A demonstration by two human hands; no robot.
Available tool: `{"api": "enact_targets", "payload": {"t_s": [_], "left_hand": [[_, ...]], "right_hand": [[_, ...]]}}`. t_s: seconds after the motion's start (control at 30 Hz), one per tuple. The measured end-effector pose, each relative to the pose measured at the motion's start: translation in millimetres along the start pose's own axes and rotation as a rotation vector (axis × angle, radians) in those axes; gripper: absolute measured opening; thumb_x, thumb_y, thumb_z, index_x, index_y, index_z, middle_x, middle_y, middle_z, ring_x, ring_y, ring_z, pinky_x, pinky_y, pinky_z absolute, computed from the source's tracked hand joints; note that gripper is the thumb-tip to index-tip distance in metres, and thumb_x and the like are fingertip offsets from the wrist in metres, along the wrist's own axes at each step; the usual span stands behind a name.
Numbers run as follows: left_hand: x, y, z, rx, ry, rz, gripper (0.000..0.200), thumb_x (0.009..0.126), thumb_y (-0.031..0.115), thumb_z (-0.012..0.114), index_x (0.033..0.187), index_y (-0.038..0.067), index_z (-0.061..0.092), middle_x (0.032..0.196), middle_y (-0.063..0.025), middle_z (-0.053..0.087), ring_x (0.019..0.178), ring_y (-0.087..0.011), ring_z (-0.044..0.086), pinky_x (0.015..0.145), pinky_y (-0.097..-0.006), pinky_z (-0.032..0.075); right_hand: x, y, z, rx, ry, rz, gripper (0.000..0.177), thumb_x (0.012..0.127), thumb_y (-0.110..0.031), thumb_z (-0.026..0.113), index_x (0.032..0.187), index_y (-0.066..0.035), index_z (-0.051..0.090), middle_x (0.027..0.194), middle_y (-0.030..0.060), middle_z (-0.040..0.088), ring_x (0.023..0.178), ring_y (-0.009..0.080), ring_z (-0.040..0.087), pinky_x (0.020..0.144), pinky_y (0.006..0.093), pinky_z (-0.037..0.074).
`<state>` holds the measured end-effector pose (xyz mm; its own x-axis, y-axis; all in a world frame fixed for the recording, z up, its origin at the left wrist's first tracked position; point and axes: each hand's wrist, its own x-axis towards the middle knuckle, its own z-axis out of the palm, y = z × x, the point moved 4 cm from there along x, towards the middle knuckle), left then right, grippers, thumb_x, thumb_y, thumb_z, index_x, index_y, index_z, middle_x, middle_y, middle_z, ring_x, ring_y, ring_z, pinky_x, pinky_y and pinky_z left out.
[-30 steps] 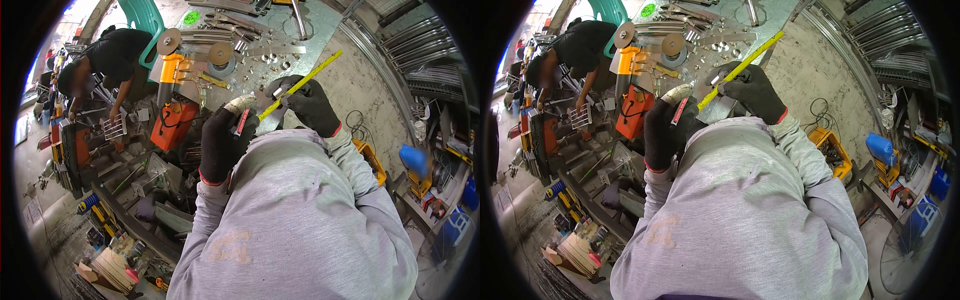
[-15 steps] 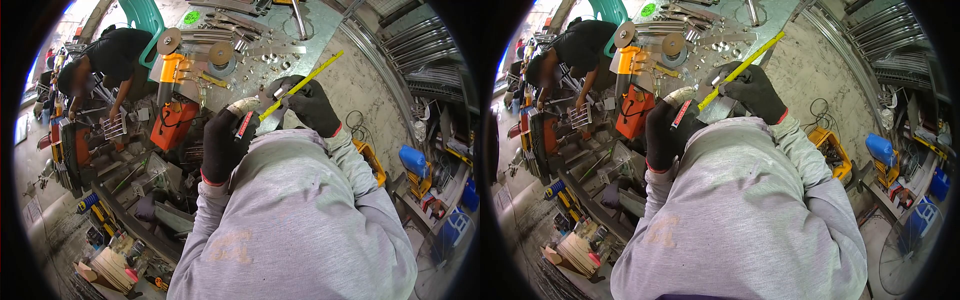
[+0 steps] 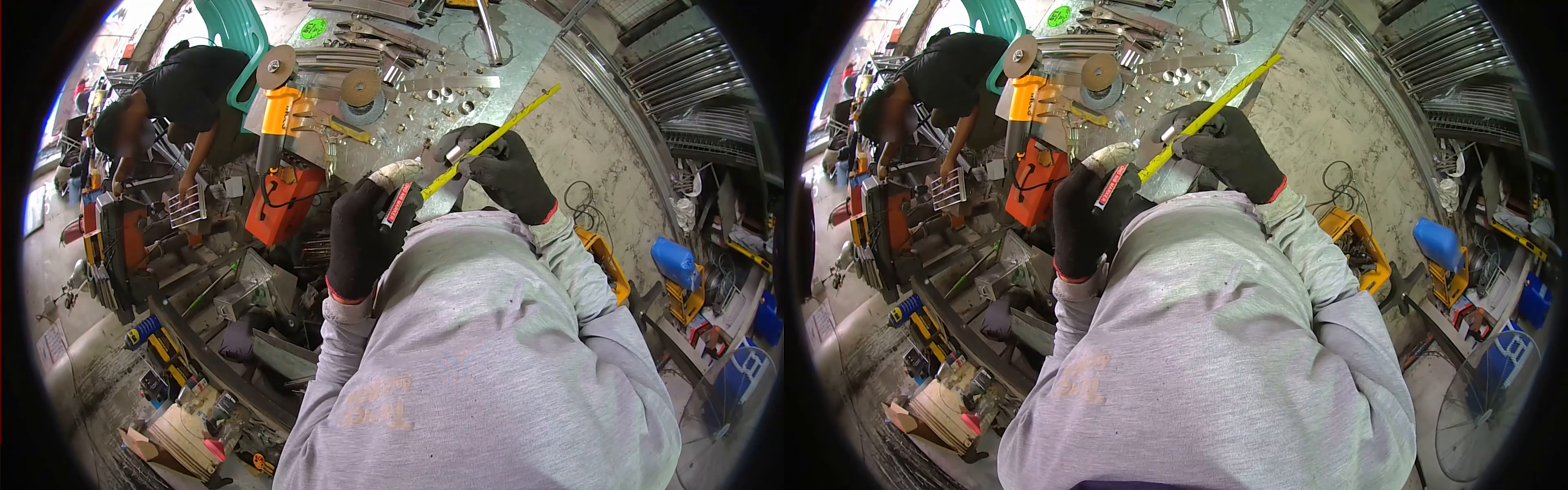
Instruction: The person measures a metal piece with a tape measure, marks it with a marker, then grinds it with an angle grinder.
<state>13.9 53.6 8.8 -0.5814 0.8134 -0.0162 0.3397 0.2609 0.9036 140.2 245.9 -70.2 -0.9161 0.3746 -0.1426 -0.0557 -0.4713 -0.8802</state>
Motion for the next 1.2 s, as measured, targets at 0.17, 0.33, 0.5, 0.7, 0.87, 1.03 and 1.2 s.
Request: {"api": "enact_targets", "payload": {"t_s": [0.17, 0.33, 0.5, 0.7, 0.87, 1.03, 1.2], "left_hand": [[0, 1, 0, -0.013, -0.002, -0.015, 0.032, 0.093, -0.001, 0.078, 0.125, 0.000, 0.076, 0.105, -0.0124, 0.080, 0.094, -0.0179, 0.076, 0.086, -0.0328, 0.059], [1, 2, 0, 0.010, -0.002, -0.005, 0.030, 0.094, 0.000, 0.077, 0.124, 0.000, 0.076, 0.104, -0.0126, 0.080, 0.093, -0.0174, 0.076, 0.085, -0.0326, 0.059], [1, 2, -1, -0.010, 0.006, -0.036, 0.027, 0.096, 0.002, 0.077, 0.122, -0.001, 0.076, 0.104, -0.0127, 0.080, 0.093, -0.0171, 0.076, 0.086, -0.0325, 0.059], [0, -10, -4, 0.006, 0.162, 0.095, 0.030, 0.093, -0.001, 0.079, 0.123, 0.002, 0.077, 0.110, -0.0135, 0.079, 0.089, -0.0188, 0.077, 0.077, -0.0327, 0.060], [-1, 9, -6, -0.106, 0.217, 0.179, 0.032, 0.090, -0.003, 0.080, 0.122, 0.001, 0.078, 0.103, -0.0105, 0.077, 0.083, -0.0169, 0.073, 0.075, -0.0320, 0.059], [1, 18, -2, -0.120, 0.204, 0.241, 0.032, 0.090, -0.005, 0.080, 0.122, 0.000, 0.078, 0.094, -0.0076, 0.076, 0.076, -0.0128, 0.070, 0.068, -0.0304, 0.056], [1, 21, 0, -0.116, 0.125, 0.125, 0.026, 0.090, -0.007, 0.075, 0.115, 0.000, 0.077, 0.102, -0.0087, 0.078, 0.089, -0.0166, 0.073, 0.082, -0.0318, 0.059]], "right_hand": [[0, -1, 1, 0.003, 0.013, 0.014, 0.025, 0.097, 0.003, 0.073, 0.120, 0.000, 0.066, 0.116, 0.0122, 0.074, 0.109, 0.0227, 0.076, 0.093, 0.0361, 0.064], [0, -2, 1, -0.027, 0.006, -0.002, 0.023, 0.097, 0.002, 0.071, 0.119, 0.001, 0.067, 0.118, 0.0134, 0.075, 0.109, 0.0230, 0.076, 0.095, 0.0360, 0.063], [0, 5, -2, -0.015, 0.023, 0.013, 0.022, 0.096, 0.001, 0.069, 0.118, 0.000, 0.067, 0.120, 0.0157, 0.075, 0.113, 0.0257, 0.075, 0.098, 0.0377, 0.061], [1, 5, -1, 0.014, 0.015, -0.017, 0.022, 0.095, 0.000, 0.070, 0.116, -0.001, 0.067, 0.123, 0.0196, 0.074, 0.117, 0.0300, 0.073, 0.101, 0.0404, 0.059], [2, 5, 1, 0.002, -0.008, -0.028, 0.021, 0.095, 0.000, 0.070, 0.116, 0.000, 0.067, 0.121, 0.0186, 0.075, 0.115, 0.0276, 0.074, 0.100, 0.0388, 0.060], [1, 1, 3, -0.004, 0.033, 0.030, 0.021, 0.096, 0.002, 0.070, 0.116, 0.001, 0.067, 0.118, 0.0156, 0.076, 0.108, 0.0244, 0.077, 0.097, 0.0356, 0.063], [1, -3, 6, -0.026, 0.048, 0.043, 0.022, 0.095, 0.004, 0.070, 0.116, 0.002, 0.068, 0.115, 0.0141, 0.077, 0.107, 0.0224, 0.077, 0.095, 0.0349, 0.064]]}}
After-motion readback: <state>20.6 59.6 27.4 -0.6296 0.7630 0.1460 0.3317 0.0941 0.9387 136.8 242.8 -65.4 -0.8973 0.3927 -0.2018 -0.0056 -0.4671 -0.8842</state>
